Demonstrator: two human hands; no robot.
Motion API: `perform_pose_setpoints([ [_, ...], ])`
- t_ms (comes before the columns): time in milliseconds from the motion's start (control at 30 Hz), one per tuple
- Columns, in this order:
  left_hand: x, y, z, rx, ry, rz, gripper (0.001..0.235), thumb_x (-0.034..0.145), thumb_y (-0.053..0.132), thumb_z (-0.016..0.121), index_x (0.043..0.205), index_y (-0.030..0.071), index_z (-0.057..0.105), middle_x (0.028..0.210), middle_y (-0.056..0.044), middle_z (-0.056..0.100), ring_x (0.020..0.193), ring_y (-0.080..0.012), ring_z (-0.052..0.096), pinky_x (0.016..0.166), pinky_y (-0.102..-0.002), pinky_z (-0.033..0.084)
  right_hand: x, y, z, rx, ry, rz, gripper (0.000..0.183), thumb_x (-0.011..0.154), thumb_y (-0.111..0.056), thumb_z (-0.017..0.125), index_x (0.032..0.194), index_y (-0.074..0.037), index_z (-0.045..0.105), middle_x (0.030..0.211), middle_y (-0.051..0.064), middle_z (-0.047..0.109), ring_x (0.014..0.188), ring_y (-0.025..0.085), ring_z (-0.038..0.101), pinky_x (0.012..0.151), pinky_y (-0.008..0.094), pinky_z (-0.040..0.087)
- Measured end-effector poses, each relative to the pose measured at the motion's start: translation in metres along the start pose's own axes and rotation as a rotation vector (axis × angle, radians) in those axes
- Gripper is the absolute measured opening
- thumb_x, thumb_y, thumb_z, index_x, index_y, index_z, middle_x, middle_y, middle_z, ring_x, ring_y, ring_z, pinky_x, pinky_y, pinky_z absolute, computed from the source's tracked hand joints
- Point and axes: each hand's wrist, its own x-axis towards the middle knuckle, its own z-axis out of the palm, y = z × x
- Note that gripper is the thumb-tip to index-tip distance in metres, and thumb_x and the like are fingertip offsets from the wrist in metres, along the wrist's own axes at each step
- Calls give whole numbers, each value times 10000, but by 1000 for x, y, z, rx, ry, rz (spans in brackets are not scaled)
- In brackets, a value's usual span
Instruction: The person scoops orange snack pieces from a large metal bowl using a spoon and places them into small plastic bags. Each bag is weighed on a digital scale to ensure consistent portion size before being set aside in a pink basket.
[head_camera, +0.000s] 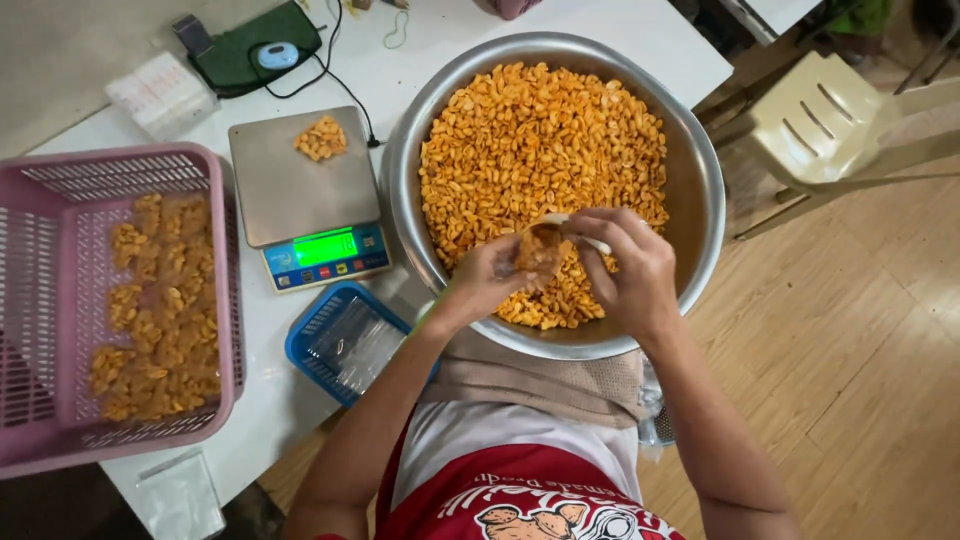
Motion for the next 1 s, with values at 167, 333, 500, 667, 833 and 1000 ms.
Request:
perform_pose_setpoints([
  [167, 6, -4, 13, 71, 47, 43, 493, 931, 160, 802, 1370, 18, 628, 1263, -259, 681, 1146, -385, 688, 893, -463, 614, -4, 32, -24, -37, 109, 25, 59, 1001, 44, 718, 1013, -10, 739, 1028, 175, 731, 992, 382, 718, 873, 458, 558],
  [333, 8, 3, -1, 174, 224, 41, 277, 979, 315, 742, 1190, 137, 725, 988, -93, 750, 867, -232, 729, 711, -325, 607, -24, 32, -25, -138, 88, 149, 33, 1064, 21, 703, 1032, 18, 693, 993, 215, 697, 935, 413, 689, 813, 474, 531],
  [500, 22, 31, -136, 154, 533, 479, 144, 984, 118, 641, 1055, 161, 759, 943, -33, 782, 890, -146, 741, 830, -324, 592, -71, 65, 5, -250, -85, 219, 108, 1024, -28, 704, 928, 18, 688, 873, 210, 693, 832, 411, 686, 701, 467, 543],
  [667, 17, -25, -292, 925, 902, 351, 87, 916, 146, 726, 991, 100, 725, 970, -61, 780, 877, -243, 759, 755, -362, 572, -77, 58, 21, -171, -254, 351, 111, 1031, -62, 638, 1029, -23, 742, 1055, 95, 757, 882, 215, 707, 631, 333, 566],
  [833, -2, -15, -239, 1496, 849, 387, 415, 830, 5, 657, 1242, 48, 680, 1430, -182, 590, 1435, -414, 366, 1150, -720, 170, -72, 62, 49, -238, -229, 409, 121, 1031, -127, 668, 1070, -62, 762, 1042, 76, 757, 878, 227, 693, 710, 355, 525],
  [1000, 13, -7, -238, 1493, 853, 636, 122, 892, 6, 831, 858, 74, 736, 1469, -166, 631, 1482, -451, 271, 1155, -777, 75, -59, 39, 55, -29, -285, 537, 171, 1009, -135, 608, 1000, -39, 750, 1026, 84, 772, 757, 213, 757, 605, 321, 594],
])
